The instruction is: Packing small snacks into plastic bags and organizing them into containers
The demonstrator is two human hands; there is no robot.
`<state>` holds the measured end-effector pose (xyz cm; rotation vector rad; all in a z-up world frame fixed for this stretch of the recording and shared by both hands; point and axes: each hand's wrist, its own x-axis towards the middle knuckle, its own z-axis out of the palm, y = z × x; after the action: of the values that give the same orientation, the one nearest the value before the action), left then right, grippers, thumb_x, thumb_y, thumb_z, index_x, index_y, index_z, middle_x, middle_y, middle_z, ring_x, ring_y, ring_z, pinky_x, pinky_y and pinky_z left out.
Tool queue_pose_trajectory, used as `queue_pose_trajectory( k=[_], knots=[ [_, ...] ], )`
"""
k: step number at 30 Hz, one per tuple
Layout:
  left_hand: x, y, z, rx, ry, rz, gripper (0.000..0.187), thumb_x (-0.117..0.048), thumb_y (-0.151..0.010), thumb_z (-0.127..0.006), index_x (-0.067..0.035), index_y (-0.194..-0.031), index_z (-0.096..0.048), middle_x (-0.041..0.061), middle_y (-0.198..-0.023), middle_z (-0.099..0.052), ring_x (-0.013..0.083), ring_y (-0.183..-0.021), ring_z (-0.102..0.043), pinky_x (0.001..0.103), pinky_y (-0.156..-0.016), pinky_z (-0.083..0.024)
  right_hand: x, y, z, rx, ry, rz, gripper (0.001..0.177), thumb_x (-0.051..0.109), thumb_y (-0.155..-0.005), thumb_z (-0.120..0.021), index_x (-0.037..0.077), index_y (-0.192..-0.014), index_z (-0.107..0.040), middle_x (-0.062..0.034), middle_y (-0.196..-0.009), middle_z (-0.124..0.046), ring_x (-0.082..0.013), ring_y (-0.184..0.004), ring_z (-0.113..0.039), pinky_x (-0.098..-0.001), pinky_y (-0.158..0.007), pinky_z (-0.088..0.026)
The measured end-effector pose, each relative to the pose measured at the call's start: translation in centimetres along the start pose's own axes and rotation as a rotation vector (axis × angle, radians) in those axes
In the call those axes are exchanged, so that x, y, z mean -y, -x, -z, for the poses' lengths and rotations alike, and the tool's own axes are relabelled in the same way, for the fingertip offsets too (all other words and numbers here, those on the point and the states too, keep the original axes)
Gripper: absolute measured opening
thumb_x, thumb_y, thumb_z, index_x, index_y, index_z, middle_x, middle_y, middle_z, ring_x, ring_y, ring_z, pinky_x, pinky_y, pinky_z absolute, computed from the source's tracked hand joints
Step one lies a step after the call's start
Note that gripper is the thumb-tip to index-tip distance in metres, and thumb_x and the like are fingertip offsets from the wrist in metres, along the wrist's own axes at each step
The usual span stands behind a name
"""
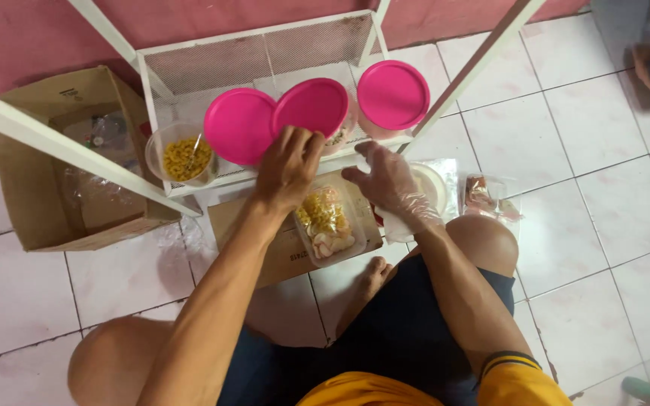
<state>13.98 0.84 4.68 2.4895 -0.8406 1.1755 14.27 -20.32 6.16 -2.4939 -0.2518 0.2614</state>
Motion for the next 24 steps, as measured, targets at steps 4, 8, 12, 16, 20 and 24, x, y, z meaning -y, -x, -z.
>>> queue_pose_trajectory(
  k=[4,8,12,16,20,24],
  knots=[
    [-1.5,-0.7,-3.6,0.019,-0.143,-0.010,0.004,-0.001,-0.093,-0.061,-0.005,-0.092,-0.058,0.009,-0.080,-0.046,0.0272,-0.076,-0.054,0.033,-0.056,-0.048,-1.4,0.3,-0.1,0.109,0.158,-0.066,0.063,0.048,-0.088,-0.075,0.010,-0.136,-0.061,-0.0196,-0.122,-0.072,-0.0382,-0.117,-0.067,-0.0545,-0.103,-0.051],
    [-1.7,1.1,-6.1,0.099,-0.133,0.039,0.006,-0.002,-0.085,-0.065,-0.005,-0.086,-0.060,0.008,-0.079,-0.047,0.0264,-0.078,-0.054,0.034,-0.056,-0.047,-1.8,0.9,0.6,0.251,0.297,-0.089,0.064,0.050,-0.089,-0.074,0.014,-0.139,-0.058,-0.0180,-0.120,-0.073,-0.0372,-0.118,-0.068,-0.0526,-0.101,-0.053],
    [-2.6,-0.6,-2.2,0.174,-0.103,0.122,0.017,-0.003,-0.079,-0.069,-0.003,-0.095,-0.063,0.008,-0.085,-0.050,0.0275,-0.084,-0.054,0.037,-0.059,-0.047,-2.5,1.1,-0.3,0.240,0.287,-0.042,0.060,0.048,-0.088,-0.074,0.012,-0.134,-0.062,-0.0195,-0.114,-0.074,-0.0400,-0.113,-0.069,-0.0545,-0.099,-0.055],
    [-3.3,2.3,0.0,0.285,0.025,0.270,0.035,0.004,-0.081,-0.067,-0.003,-0.115,-0.066,0.014,-0.104,-0.060,0.0334,-0.099,-0.061,0.041,-0.067,-0.055,-3.8,1.8,-3.1,0.210,0.120,0.112,0.047,0.036,-0.088,-0.076,0.010,-0.125,-0.067,-0.0156,-0.108,-0.076,-0.0365,-0.109,-0.071,-0.0480,-0.095,-0.057],
    [-5.3,5.7,4.9,0.560,0.097,0.514,0.033,0.000,-0.082,-0.068,-0.002,-0.115,-0.064,0.017,-0.105,-0.065,0.0376,-0.100,-0.066,0.046,-0.070,-0.058,-3.0,2.5,-7.7,0.107,0.235,0.221,0.033,0.035,-0.080,-0.078,0.012,-0.103,-0.072,-0.0119,-0.087,-0.076,-0.0315,-0.090,-0.075,-0.0466,-0.079,-0.061],
    [-7.5,6.6,10.2,0.761,0.255,0.722,0.035,-0.013,-0.092,-0.067,0.000,-0.124,-0.062,0.020,-0.111,-0.064,0.0387,-0.108,-0.064,0.047,-0.082,-0.058,-4.2,1.1,-12.7,0.000,0.175,0.170,0.039,0.043,-0.086,-0.072,0.009,-0.106,-0.067,-0.0150,-0.084,-0.071,-0.0329,-0.090,-0.074,-0.0462,-0.075,-0.062]
  ],
)
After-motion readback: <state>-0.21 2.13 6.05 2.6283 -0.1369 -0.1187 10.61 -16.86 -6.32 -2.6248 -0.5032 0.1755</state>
